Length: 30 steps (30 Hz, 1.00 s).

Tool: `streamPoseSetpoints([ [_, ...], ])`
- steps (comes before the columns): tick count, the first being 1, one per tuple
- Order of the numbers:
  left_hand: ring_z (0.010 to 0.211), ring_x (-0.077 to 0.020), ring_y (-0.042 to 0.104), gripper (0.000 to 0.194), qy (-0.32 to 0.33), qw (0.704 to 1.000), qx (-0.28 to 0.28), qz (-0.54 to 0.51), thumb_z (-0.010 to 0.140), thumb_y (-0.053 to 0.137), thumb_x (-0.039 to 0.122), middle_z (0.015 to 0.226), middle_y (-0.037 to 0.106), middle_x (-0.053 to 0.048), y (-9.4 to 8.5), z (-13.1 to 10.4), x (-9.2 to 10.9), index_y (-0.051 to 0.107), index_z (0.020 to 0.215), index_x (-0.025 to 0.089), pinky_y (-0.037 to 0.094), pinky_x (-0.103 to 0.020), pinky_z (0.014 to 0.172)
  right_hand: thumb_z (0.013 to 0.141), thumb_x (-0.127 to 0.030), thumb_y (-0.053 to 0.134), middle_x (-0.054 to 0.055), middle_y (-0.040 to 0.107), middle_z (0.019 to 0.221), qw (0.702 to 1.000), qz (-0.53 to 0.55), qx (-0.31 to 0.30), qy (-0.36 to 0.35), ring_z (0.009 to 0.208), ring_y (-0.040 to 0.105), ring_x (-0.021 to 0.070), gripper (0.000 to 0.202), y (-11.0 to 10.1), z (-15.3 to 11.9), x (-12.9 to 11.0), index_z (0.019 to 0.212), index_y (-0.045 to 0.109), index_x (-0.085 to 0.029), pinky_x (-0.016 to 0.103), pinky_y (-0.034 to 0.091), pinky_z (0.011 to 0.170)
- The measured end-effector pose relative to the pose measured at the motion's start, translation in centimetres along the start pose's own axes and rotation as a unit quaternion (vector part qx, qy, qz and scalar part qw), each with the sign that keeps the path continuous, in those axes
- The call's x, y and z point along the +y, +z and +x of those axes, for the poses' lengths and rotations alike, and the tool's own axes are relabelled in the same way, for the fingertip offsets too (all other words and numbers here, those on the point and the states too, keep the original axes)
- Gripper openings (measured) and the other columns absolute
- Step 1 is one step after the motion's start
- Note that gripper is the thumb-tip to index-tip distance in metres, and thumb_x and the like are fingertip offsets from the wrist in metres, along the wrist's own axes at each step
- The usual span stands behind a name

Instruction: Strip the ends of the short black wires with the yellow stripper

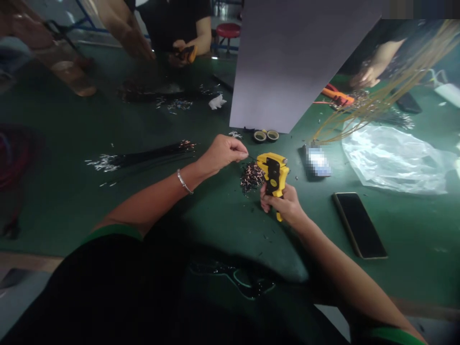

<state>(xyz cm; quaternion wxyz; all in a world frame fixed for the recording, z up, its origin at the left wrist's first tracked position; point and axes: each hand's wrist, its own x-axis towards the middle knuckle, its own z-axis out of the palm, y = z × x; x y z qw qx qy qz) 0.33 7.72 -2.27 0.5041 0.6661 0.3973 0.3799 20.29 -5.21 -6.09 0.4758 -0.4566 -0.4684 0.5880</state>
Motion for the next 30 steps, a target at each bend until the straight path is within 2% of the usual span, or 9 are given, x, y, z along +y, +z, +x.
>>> streamPoseSetpoints([
  [6,0.058,-0.0098,0.055,0.006,0.033,0.999,0.025,0.022,0.067,0.071,0.02,0.061,0.065,-0.001,-0.1,-0.8,0.9,0.074,0.069,0.015,0.044,-0.025,0.058,0.065,-0.021,0.075,-0.003,0.058,0.064,0.999,0.04,0.008,-0.014,0.051,0.054,0.0133,0.024,-0.5,-0.4,-0.9,0.084,0.061,-0.019,0.031,0.048,0.049],
  [13,0.066,-0.0114,0.057,0.008,0.105,0.981,0.049,0.153,0.076,0.068,0.02,0.072,0.07,-0.002,0.4,-2.1,2.5,0.074,0.072,0.018,0.046,-0.027,0.067,0.063,-0.02,0.073,0.0,0.063,0.074,0.999,0.032,-0.011,-0.006,0.066,0.06,0.0166,0.033,-0.1,-0.7,-1.3,0.094,0.062,-0.019,0.035,0.052,0.064],
  [22,0.065,-0.0122,0.055,0.012,0.14,0.967,0.049,0.207,0.081,0.064,0.021,0.07,0.066,-0.001,0.8,-3.1,3.5,0.072,0.072,0.02,0.044,-0.028,0.068,0.067,-0.023,0.073,0.0,0.064,0.078,0.999,0.051,0.001,-0.019,0.068,0.061,0.0175,0.032,-0.2,-0.7,-1.8,0.097,0.061,-0.019,0.036,0.05,0.069],
  [30,0.061,-0.0111,0.054,0.017,0.162,0.952,0.11,0.236,0.08,0.06,0.015,0.065,0.065,-0.001,1.2,-3.4,3.1,0.069,0.067,0.019,0.043,-0.027,0.065,0.067,-0.022,0.072,0.0,0.065,0.08,0.999,0.051,-0.007,-0.012,0.066,0.062,0.0168,0.036,0.0,-0.7,-1.4,0.101,0.061,-0.018,0.036,0.049,0.069],
])
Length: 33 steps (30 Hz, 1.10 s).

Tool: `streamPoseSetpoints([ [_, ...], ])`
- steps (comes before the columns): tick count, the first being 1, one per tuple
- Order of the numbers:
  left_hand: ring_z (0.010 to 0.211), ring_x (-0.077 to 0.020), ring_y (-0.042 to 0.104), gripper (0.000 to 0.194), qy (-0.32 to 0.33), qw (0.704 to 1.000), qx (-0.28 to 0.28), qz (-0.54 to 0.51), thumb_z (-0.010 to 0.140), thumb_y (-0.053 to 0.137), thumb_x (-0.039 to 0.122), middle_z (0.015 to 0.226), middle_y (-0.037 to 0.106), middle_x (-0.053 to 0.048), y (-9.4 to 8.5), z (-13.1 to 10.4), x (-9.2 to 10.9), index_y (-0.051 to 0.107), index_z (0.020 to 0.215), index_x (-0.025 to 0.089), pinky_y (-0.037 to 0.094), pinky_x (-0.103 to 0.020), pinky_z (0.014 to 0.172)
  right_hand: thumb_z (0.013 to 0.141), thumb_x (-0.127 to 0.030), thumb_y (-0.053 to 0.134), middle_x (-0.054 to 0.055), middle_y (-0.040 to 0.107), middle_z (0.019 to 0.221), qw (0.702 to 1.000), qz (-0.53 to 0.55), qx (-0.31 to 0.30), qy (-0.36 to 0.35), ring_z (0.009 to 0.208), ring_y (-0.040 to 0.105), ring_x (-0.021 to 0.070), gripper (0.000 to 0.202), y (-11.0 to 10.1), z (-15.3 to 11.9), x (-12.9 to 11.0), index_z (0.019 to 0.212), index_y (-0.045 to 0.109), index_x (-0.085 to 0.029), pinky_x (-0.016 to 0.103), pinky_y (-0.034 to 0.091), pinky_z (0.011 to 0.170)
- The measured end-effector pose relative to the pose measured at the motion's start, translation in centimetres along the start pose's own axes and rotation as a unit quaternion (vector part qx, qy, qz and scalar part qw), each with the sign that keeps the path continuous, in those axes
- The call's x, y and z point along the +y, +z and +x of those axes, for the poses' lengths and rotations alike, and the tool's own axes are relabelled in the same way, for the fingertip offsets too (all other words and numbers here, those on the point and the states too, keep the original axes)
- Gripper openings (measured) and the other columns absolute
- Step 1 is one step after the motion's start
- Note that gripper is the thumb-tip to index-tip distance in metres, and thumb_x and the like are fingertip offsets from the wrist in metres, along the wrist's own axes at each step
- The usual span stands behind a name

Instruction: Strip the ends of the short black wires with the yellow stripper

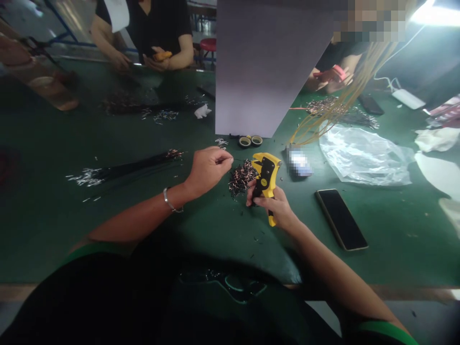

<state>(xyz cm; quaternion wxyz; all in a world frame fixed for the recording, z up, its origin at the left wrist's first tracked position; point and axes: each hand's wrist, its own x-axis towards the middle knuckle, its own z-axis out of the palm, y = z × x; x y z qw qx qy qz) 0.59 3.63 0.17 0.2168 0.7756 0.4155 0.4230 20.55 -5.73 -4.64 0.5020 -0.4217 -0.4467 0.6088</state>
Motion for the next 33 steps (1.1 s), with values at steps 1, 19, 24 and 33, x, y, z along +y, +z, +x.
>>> streamPoseSetpoints([
  [1,0.06,-0.0109,0.054,0.017,0.003,1.0,0.004,0.005,0.08,0.06,0.015,0.065,0.065,0.0,0.1,-0.1,0.0,0.069,0.066,0.019,0.043,-0.027,0.065,0.067,-0.022,0.073,0.0,0.066,0.08,1.0,0.001,0.0,0.001,0.066,0.062,0.0168,0.037,0.0,0.0,0.1,0.101,0.061,-0.019,0.036,0.049,0.069],
  [19,0.052,-0.0063,0.05,0.018,0.092,0.993,-0.069,-0.022,0.078,0.059,0.011,0.059,0.061,0.003,2.0,-3.4,1.9,0.068,0.064,0.017,0.038,-0.021,0.052,0.07,-0.025,0.072,-0.001,0.061,0.079,0.985,-0.068,0.107,-0.116,0.071,0.06,0.0168,0.028,0.0,-0.2,-1.3,0.096,0.061,-0.022,0.035,0.052,0.071],
  [24,0.054,-0.007,0.052,0.017,0.075,0.992,-0.086,-0.051,0.078,0.059,0.012,0.061,0.063,0.002,2.1,-3.6,2.1,0.069,0.066,0.018,0.041,-0.021,0.053,0.07,-0.022,0.066,-0.002,0.057,0.072,0.989,-0.064,0.085,-0.108,0.065,0.059,0.0153,0.014,0.3,-0.4,-1.5,0.082,0.059,-0.021,0.034,0.051,0.066],
  [33,0.055,-0.0069,0.053,0.016,0.027,0.99,-0.108,-0.091,0.078,0.062,0.012,0.059,0.063,0.003,1.7,-3.1,2.2,0.07,0.065,0.017,0.042,-0.019,0.053,0.069,-0.019,0.067,-0.003,0.057,0.068,0.993,0.0,0.069,-0.099,0.06,0.059,0.0146,0.013,0.4,-0.1,-1.4,0.079,0.059,-0.021,0.036,0.056,0.064],
])
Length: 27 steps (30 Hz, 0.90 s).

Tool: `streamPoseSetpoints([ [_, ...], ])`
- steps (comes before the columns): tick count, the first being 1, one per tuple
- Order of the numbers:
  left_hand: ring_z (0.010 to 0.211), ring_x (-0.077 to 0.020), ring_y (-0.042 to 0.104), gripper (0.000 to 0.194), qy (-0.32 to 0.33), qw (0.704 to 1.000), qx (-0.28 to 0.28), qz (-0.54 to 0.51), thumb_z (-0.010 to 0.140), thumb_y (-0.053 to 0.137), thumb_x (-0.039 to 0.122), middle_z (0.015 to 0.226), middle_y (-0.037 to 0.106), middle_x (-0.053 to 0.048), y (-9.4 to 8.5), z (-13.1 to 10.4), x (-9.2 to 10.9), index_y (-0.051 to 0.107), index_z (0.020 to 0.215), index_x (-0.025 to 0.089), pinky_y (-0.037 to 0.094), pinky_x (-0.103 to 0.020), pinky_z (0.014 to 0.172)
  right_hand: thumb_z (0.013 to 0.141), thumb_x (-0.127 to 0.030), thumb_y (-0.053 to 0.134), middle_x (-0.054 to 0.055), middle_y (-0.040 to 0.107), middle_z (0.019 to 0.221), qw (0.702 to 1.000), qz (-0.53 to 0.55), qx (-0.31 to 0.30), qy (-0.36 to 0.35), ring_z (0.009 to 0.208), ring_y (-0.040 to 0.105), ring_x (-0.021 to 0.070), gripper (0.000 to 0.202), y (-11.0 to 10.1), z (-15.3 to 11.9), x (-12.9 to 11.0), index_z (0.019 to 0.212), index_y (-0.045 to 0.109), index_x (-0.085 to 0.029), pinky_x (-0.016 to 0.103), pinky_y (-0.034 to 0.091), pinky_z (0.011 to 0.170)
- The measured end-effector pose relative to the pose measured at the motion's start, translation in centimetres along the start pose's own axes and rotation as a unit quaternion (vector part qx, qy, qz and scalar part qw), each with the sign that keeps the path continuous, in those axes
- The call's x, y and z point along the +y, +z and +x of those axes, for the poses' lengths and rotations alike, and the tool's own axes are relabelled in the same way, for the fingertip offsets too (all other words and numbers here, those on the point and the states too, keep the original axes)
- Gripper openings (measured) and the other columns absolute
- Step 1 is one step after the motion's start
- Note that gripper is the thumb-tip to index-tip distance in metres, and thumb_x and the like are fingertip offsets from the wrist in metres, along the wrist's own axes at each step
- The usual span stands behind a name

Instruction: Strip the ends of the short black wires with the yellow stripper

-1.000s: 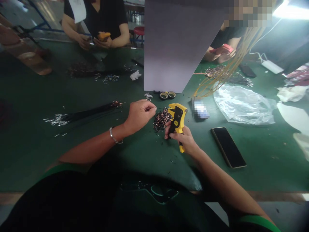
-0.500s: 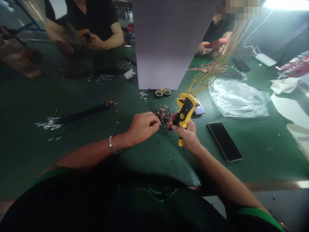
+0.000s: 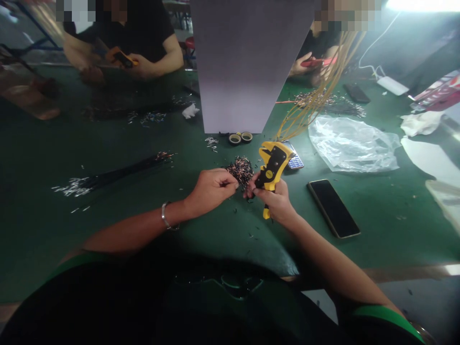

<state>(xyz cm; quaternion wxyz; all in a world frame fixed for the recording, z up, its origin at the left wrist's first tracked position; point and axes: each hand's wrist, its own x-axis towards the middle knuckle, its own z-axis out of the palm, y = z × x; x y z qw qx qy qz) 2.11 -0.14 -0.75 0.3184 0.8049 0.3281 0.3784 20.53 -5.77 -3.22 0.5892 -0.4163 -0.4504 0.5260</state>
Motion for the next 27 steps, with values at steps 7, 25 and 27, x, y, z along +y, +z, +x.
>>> streamPoseSetpoints([
  [7,0.053,-0.0068,0.051,0.015,0.027,0.999,0.005,0.038,0.079,0.062,0.012,0.059,0.061,0.003,-0.1,-0.1,-0.2,0.069,0.067,0.017,0.04,-0.02,0.051,0.069,-0.019,0.068,-0.003,0.057,0.069,1.0,0.009,-0.007,-0.004,0.059,0.058,0.0145,0.016,-0.1,0.1,0.3,0.082,0.059,-0.021,0.037,0.057,0.063],
  [25,0.056,-0.0089,0.055,0.012,-0.023,0.984,0.159,0.075,0.081,0.064,0.017,0.064,0.067,0.002,-0.5,0.3,-0.3,0.068,0.07,0.019,0.044,-0.023,0.053,0.066,-0.019,0.069,-0.001,0.064,0.078,0.998,-0.06,0.019,-0.008,0.067,0.061,0.0162,0.028,-0.3,0.3,1.9,0.093,0.059,-0.02,0.035,0.052,0.069],
  [27,0.057,-0.0092,0.056,0.012,-0.029,0.983,0.165,0.077,0.082,0.063,0.016,0.067,0.069,0.001,-0.3,0.3,-0.6,0.069,0.072,0.019,0.045,-0.024,0.055,0.066,-0.022,0.072,0.0,0.066,0.079,0.998,-0.056,0.008,0.017,0.068,0.062,0.0166,0.032,-0.3,0.3,2.0,0.096,0.06,-0.02,0.035,0.053,0.07],
])
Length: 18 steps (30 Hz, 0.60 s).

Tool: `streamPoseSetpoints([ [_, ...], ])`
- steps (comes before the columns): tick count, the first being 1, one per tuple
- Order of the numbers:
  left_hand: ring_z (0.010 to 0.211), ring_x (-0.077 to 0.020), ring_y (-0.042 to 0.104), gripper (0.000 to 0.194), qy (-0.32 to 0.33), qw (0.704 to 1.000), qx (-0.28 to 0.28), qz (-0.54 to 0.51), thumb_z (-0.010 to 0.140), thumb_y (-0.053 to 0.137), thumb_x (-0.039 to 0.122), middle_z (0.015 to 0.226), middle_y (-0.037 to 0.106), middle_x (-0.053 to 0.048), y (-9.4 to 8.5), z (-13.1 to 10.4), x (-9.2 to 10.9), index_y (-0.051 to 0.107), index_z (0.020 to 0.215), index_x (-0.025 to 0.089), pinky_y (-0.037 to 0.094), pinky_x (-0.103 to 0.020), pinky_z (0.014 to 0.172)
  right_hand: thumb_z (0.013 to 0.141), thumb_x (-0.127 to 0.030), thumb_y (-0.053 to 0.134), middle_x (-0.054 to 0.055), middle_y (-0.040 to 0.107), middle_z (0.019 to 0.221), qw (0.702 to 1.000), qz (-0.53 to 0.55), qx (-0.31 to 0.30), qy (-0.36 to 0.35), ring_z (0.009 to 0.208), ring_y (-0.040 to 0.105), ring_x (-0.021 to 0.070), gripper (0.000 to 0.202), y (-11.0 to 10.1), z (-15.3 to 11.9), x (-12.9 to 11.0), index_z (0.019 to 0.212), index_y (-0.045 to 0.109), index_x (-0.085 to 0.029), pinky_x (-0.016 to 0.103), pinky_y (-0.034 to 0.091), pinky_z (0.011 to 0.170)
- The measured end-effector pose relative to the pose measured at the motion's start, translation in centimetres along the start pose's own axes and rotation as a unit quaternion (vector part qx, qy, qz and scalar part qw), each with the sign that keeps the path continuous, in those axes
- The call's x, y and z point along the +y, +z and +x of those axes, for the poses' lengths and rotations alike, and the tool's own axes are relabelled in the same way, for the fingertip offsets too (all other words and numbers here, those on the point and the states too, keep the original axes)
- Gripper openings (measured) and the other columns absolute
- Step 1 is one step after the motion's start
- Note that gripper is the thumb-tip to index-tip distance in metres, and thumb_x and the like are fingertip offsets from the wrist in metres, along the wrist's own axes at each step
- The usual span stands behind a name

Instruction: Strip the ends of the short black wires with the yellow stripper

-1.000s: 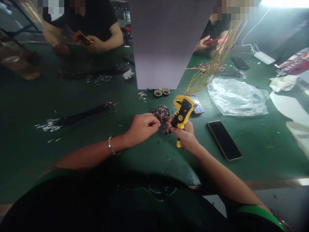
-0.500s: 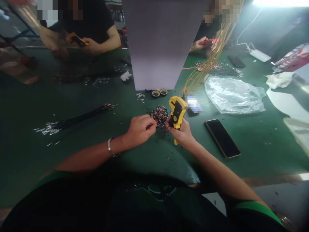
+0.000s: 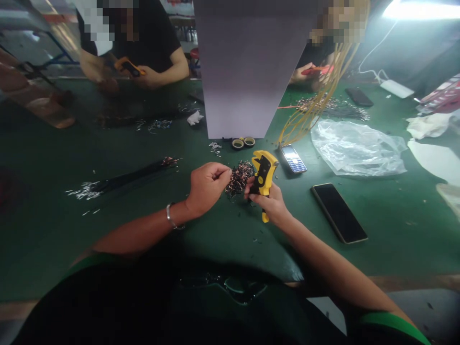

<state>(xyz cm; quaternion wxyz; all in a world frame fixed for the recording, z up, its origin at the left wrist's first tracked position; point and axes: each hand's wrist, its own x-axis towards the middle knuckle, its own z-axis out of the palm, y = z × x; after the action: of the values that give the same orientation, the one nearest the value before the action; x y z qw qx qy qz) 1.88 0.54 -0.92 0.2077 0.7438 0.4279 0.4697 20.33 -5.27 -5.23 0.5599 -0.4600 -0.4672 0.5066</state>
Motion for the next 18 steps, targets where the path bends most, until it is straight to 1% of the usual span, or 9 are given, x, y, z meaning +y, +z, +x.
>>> streamPoseSetpoints([
  [4,0.06,-0.0099,0.057,0.013,0.035,0.999,0.009,0.026,0.084,0.061,0.017,0.067,0.068,0.001,0.4,0.2,-0.6,0.068,0.073,0.019,0.046,-0.025,0.06,0.065,-0.023,0.074,0.001,0.068,0.083,0.999,0.015,-0.032,0.024,0.073,0.064,0.0179,0.038,-0.1,-0.1,0.1,0.101,0.06,-0.019,0.036,0.053,0.074],
  [9,0.06,-0.0104,0.056,0.016,0.072,0.995,0.039,0.061,0.083,0.059,0.016,0.063,0.064,0.001,0.6,0.3,-1.1,0.065,0.069,0.019,0.044,-0.024,0.061,0.063,-0.023,0.074,0.004,0.071,0.091,0.998,0.029,-0.048,0.035,0.081,0.066,0.0202,0.041,-0.2,-0.2,0.0,0.103,0.063,-0.019,0.039,0.053,0.081],
  [13,0.058,-0.0097,0.054,0.019,0.062,0.997,0.025,0.047,0.083,0.06,0.015,0.06,0.061,0.002,0.8,0.0,-0.9,0.061,0.064,0.019,0.042,-0.024,0.058,0.06,-0.022,0.073,0.004,0.072,0.096,0.997,0.038,-0.058,0.044,0.087,0.068,0.0221,0.047,-0.1,-0.3,0.1,0.107,0.063,-0.02,0.04,0.053,0.086],
  [18,0.057,-0.0093,0.052,0.021,0.047,0.999,0.002,0.027,0.082,0.059,0.013,0.06,0.06,0.002,1.5,-0.6,-0.9,0.058,0.062,0.018,0.04,-0.024,0.056,0.057,-0.017,0.071,0.004,0.073,0.096,0.994,0.053,-0.041,0.085,0.089,0.068,0.023,0.052,0.0,-0.2,0.1,0.107,0.063,-0.021,0.039,0.053,0.085],
])
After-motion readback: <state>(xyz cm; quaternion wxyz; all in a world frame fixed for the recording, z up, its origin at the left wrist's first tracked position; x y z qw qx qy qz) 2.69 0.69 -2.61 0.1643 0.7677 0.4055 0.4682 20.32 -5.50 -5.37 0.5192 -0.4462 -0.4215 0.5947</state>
